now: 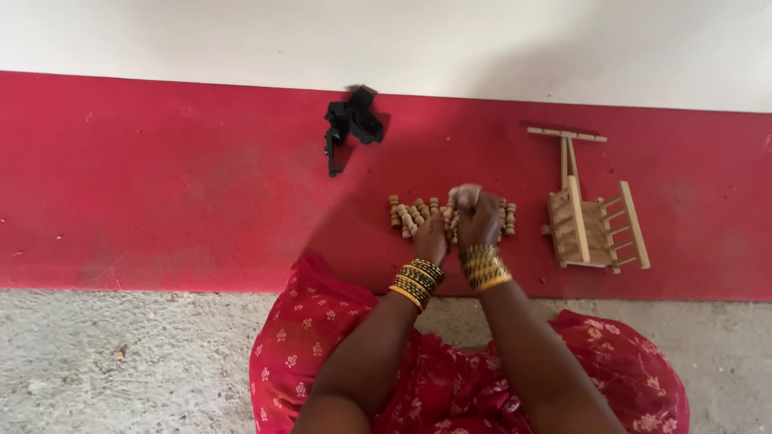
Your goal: The person sits on the floor and wipes small wooden toy parts one at a time with a cloth, placing each cleaned piece in a pile beside a small wooden toy cart. They work through the pile of pieces, occasionally reaching for the next piece.
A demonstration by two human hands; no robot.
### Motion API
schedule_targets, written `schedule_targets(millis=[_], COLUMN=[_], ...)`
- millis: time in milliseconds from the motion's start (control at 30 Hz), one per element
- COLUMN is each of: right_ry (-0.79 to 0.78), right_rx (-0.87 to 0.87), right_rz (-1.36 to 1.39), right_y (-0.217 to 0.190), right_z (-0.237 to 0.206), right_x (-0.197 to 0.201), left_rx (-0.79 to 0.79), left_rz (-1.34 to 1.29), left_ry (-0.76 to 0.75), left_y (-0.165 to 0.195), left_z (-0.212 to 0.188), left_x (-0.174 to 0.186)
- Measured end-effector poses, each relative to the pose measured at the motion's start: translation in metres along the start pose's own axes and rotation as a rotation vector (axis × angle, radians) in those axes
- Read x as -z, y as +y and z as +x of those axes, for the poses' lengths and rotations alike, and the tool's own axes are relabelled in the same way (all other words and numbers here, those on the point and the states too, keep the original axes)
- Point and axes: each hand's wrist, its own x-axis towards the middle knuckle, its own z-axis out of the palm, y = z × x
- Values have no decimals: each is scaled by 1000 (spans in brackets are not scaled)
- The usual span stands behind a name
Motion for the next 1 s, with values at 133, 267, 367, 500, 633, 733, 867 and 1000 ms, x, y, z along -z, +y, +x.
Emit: schedule_targets(millis=[133, 267, 367, 500, 633, 733, 867, 1000], right_ry=[-167, 22, -45, 83, 40, 81, -20, -62], right_rx=[-300, 149, -205, 262, 212, 50, -126, -87], right_rz=[168, 84, 56, 46, 113, -57, 381, 128], right_y=[-7, -12, -9, -9, 3, 8, -10, -10], right_z=[-12, -25, -19, -24, -20, -3, -21, -37], right_x=[10, 15, 6, 0, 2, 11, 20, 22], left_rx=[-17, -28, -13, -267, -1030, 66, 119, 151], left_rz=[46, -8, 124, 346, 1168, -43, -136, -30], left_ry=[34, 28, -12, -4, 92, -141, -84, -16], left_y=[-11, -8, -5, -1, -12, -29, -17, -9], left_z=[2, 5, 6, 19, 15, -3, -1, -3], left_x=[5, 7, 7, 9, 8, 4, 1, -2])
